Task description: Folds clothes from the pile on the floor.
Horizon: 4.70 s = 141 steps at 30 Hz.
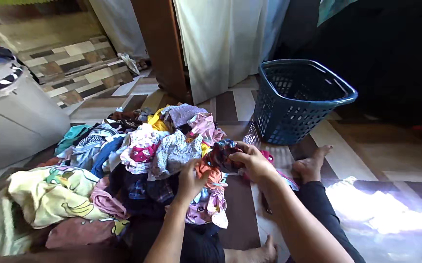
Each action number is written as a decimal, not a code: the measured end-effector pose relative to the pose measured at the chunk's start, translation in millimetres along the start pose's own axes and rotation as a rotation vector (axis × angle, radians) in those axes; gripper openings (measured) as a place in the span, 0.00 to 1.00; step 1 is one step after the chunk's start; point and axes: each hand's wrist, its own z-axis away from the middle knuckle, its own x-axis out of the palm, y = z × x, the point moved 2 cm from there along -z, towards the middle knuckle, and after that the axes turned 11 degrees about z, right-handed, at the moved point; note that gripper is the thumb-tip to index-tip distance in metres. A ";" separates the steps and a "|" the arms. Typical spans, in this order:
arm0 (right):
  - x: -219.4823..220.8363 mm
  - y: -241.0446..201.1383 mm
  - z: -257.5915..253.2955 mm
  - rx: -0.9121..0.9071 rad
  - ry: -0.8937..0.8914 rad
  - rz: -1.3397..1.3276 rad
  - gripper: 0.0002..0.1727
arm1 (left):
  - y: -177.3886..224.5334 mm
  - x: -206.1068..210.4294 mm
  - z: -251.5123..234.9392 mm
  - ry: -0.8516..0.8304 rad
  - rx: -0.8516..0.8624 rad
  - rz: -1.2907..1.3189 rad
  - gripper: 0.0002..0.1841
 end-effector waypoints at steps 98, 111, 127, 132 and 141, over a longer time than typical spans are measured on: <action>9.8 -189.0 25.7 -0.739 0.035 0.401 0.14 | 58.4 -21.9 5.2 0.037 -0.257 0.432 0.22; -24.1 -164.3 16.5 -0.680 0.120 0.329 0.15 | 80.4 8.0 9.9 0.026 -0.324 0.826 0.14; -38.1 -127.5 21.3 -0.661 0.013 0.265 0.15 | 53.0 0.6 15.8 -0.029 -0.300 0.317 0.18; -12.4 -123.8 23.9 -0.668 -0.121 0.308 0.15 | 56.5 47.7 37.5 -0.205 -0.462 0.761 0.30; -44.6 -129.9 40.3 -0.572 0.136 0.365 0.15 | 86.6 22.5 17.2 -0.083 -0.357 1.086 0.17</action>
